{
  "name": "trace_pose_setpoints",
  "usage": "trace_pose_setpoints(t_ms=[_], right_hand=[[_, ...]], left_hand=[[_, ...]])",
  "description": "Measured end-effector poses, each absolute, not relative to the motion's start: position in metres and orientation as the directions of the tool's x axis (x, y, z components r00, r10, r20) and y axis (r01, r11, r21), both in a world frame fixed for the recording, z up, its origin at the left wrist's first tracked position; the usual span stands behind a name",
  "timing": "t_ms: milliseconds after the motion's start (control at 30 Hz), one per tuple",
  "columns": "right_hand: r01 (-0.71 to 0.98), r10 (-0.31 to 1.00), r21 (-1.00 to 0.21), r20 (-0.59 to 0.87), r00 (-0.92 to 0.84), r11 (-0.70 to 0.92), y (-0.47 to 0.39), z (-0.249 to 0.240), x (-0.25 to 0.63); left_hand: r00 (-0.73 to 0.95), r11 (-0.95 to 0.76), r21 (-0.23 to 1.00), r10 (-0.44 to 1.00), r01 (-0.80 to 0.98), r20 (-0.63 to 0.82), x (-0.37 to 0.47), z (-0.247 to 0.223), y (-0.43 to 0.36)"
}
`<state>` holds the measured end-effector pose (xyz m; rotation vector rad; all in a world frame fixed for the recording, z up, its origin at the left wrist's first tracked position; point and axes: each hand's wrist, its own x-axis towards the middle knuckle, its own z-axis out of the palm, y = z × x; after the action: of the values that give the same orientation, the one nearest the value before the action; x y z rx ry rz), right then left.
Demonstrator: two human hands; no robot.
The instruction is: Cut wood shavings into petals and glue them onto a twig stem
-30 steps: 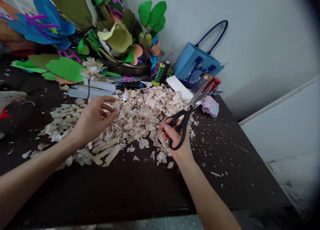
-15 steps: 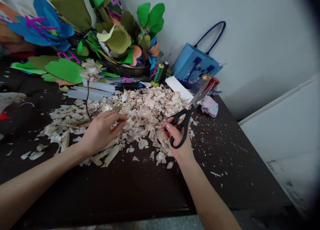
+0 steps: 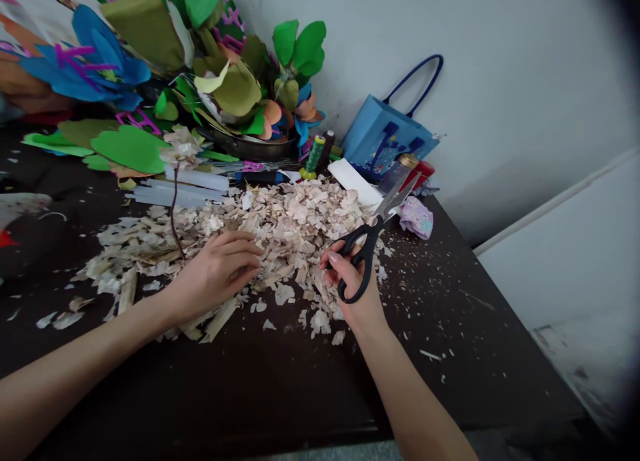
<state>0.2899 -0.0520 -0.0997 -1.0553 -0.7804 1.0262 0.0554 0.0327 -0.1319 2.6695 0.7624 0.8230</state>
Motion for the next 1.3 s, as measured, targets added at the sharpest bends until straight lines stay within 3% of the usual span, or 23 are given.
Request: trace_pose_setpoints(t_ms=[233, 467, 733, 1067, 1300], right_hand=[[-0.286, 0.94, -0.947, 0.045, 0.338, 0.148, -0.053, -0.096, 0.293], [-0.297, 0.944, -0.945, 0.031, 0.329, 0.135, -0.053, -0.095, 0.296], [-0.317, 0.949, -0.937, 0.044, 0.313, 0.148, -0.054, -0.092, 0.294], [-0.299, 0.956, -0.942, 0.063, 0.287, 0.152, -0.055, -0.097, 0.296], [-0.298, 0.955, -0.945, 0.04, 0.294, 0.132, -0.054, -0.096, 0.292]], left_hand=[[0.556, -0.762, 0.352, 0.641, 0.543, 0.53, 0.055, -0.119, 0.039], [0.676, -0.76, 0.306, 0.65, 0.573, 0.348, 0.091, -0.104, 0.061], [0.713, -0.762, 0.243, 0.648, 0.6, 0.269, 0.11, -0.099, 0.08], [0.544, -0.524, 0.581, 0.824, 0.622, 0.161, 0.087, -0.099, 0.084], [0.518, -0.26, 0.859, 0.855, 0.441, -0.007, 0.075, -0.103, 0.088]])
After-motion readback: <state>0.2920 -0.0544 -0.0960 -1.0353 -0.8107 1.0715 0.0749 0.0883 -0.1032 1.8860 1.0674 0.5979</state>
